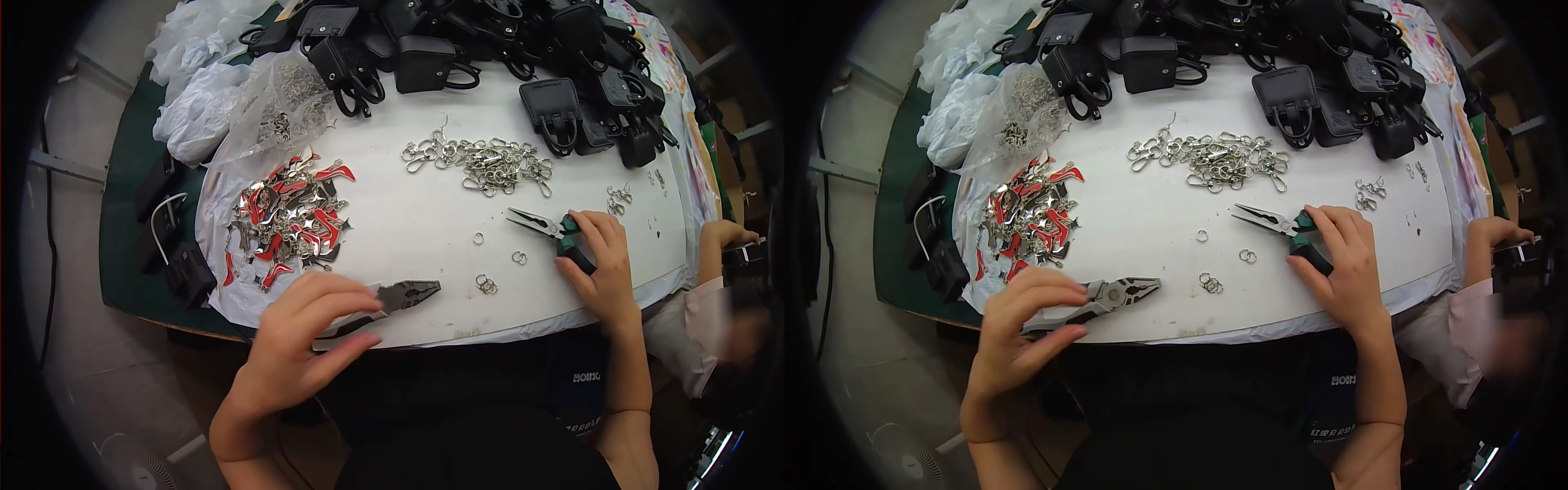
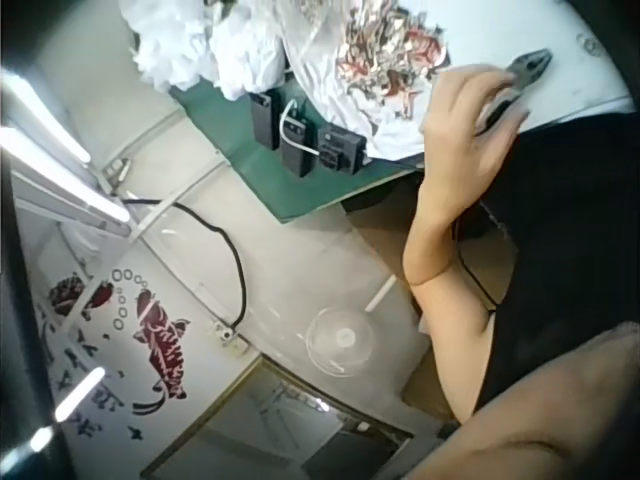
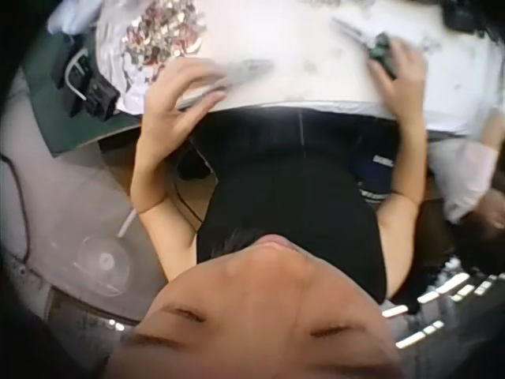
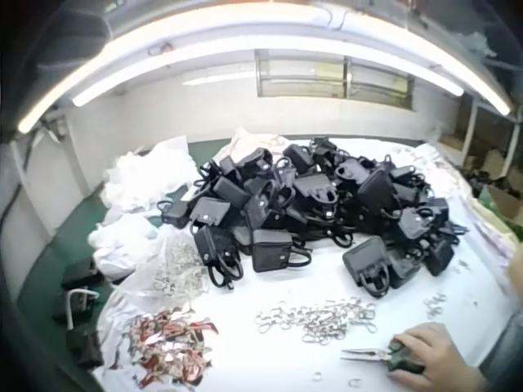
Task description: The person uses pliers to attach metal chains and jump rings to small black pouches, handling the items one at a time on a workbench.
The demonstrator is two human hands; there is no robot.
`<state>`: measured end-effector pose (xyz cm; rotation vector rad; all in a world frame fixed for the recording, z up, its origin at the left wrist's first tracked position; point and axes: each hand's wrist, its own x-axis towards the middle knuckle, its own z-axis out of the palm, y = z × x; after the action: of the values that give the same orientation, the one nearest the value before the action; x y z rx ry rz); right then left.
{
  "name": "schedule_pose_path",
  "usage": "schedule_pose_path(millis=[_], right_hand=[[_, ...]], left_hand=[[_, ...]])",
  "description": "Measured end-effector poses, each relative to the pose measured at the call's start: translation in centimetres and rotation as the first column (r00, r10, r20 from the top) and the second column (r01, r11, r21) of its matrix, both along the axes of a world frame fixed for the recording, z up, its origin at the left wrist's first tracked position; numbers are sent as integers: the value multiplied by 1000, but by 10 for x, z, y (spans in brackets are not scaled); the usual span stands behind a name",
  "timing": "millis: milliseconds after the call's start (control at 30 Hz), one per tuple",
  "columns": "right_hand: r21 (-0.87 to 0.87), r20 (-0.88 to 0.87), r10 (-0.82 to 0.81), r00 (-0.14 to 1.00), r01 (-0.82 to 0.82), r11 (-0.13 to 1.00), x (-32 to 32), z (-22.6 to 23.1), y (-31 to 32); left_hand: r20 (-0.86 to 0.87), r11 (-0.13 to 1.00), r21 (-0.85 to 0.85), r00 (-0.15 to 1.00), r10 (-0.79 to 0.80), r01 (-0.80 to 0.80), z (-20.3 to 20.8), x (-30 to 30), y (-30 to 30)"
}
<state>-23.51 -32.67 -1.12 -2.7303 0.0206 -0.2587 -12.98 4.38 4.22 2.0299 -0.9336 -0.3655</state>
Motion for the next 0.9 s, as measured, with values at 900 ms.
schedule_pose_path(millis=[900], right_hand=[[765,103,128,986,-160,624,107,24,29]], left_hand=[[530,976,207,831,-168,65,-72,80,-141]])
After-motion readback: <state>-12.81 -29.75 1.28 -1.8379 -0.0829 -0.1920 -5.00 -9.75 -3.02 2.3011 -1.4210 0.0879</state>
